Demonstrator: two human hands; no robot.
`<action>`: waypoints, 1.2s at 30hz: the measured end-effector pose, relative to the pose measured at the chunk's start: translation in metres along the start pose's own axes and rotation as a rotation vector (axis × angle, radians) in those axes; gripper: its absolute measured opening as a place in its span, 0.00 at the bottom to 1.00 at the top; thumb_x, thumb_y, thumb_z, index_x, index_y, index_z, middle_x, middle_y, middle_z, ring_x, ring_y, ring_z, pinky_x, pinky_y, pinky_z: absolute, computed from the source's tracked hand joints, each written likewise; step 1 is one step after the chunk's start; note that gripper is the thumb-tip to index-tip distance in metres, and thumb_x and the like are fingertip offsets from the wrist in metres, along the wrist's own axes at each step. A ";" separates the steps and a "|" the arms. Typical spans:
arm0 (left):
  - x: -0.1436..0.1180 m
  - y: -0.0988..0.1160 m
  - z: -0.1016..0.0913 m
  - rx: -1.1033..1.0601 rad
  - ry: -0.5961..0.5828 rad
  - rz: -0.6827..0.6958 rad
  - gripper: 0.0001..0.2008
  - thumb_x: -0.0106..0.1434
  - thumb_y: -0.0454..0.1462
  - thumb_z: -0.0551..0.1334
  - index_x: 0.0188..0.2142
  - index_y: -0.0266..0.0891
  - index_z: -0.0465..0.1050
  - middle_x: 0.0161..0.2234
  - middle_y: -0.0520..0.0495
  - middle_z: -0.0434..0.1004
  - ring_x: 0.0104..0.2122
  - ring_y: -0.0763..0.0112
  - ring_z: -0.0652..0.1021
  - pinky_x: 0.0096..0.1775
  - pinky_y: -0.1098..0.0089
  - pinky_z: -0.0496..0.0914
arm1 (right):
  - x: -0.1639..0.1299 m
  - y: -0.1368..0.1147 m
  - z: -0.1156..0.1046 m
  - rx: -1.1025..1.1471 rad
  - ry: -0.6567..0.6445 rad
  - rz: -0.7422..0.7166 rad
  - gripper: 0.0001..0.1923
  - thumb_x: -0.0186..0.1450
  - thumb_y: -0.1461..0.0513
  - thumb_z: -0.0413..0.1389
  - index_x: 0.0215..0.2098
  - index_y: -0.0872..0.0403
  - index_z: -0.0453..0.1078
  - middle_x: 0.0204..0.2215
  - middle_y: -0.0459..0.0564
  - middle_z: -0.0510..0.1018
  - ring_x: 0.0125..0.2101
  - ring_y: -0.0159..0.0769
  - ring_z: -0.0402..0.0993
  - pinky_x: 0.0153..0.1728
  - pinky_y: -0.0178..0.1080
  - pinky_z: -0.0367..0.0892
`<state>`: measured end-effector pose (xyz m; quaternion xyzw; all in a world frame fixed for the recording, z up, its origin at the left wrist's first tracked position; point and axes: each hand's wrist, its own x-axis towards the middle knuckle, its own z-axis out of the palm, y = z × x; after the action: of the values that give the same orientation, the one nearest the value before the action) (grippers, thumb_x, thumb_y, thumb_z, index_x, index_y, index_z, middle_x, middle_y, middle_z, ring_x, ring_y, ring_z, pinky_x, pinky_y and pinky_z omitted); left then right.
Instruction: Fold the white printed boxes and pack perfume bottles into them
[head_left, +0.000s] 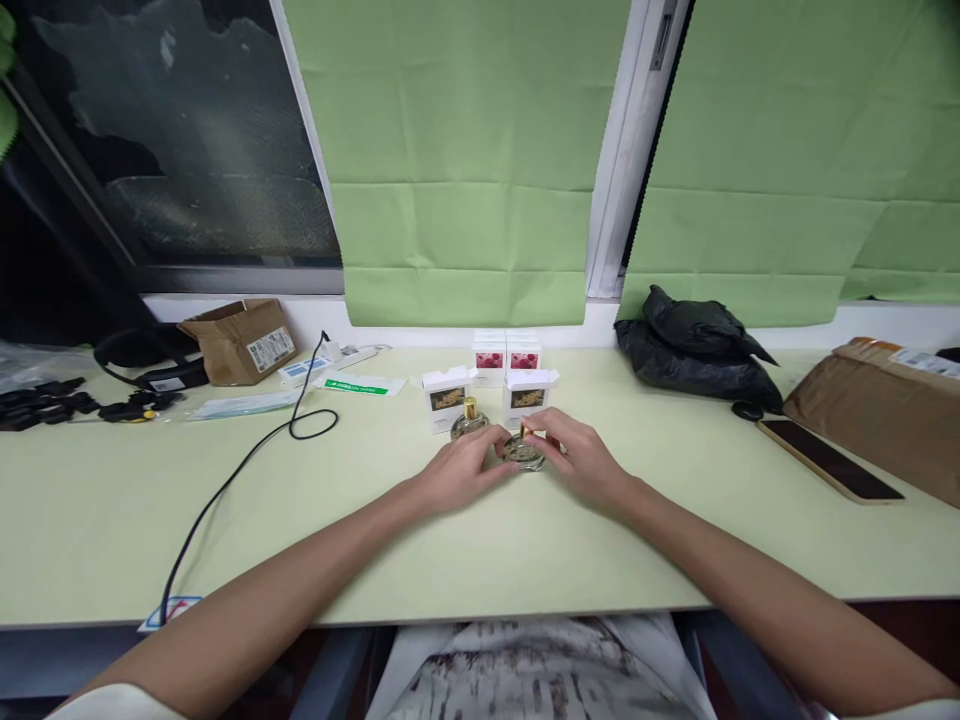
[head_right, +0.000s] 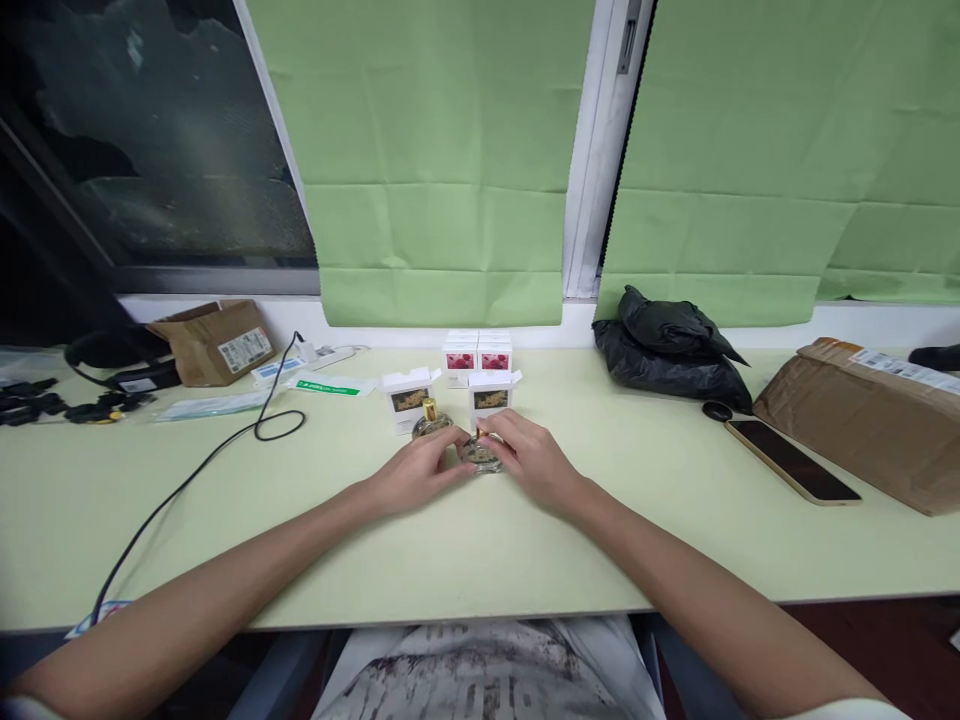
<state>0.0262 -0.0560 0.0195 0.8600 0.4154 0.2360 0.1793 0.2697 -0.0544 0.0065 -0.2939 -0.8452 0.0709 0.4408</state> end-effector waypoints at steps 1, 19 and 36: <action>0.000 0.000 0.000 -0.002 0.001 0.005 0.14 0.71 0.50 0.61 0.45 0.44 0.71 0.41 0.49 0.77 0.38 0.62 0.76 0.37 0.66 0.66 | 0.000 0.001 0.000 0.000 -0.004 0.003 0.12 0.78 0.59 0.53 0.58 0.47 0.71 0.47 0.52 0.81 0.43 0.40 0.79 0.41 0.40 0.75; 0.000 -0.001 0.000 -0.005 0.014 0.016 0.15 0.71 0.51 0.61 0.47 0.44 0.72 0.39 0.49 0.77 0.36 0.63 0.77 0.36 0.66 0.66 | -0.005 0.005 0.004 -0.061 -0.048 0.061 0.15 0.78 0.55 0.51 0.60 0.48 0.67 0.44 0.51 0.80 0.33 0.36 0.77 0.36 0.39 0.73; -0.001 -0.002 -0.003 -0.024 0.006 0.045 0.13 0.72 0.49 0.61 0.47 0.44 0.72 0.42 0.48 0.77 0.39 0.61 0.77 0.39 0.64 0.68 | 0.001 0.000 -0.008 -0.011 -0.213 0.305 0.24 0.74 0.47 0.57 0.63 0.47 0.64 0.29 0.41 0.74 0.26 0.34 0.68 0.33 0.37 0.65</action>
<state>0.0227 -0.0557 0.0208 0.8661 0.3936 0.2477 0.1832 0.2754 -0.0553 0.0118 -0.4119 -0.8331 0.1629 0.3313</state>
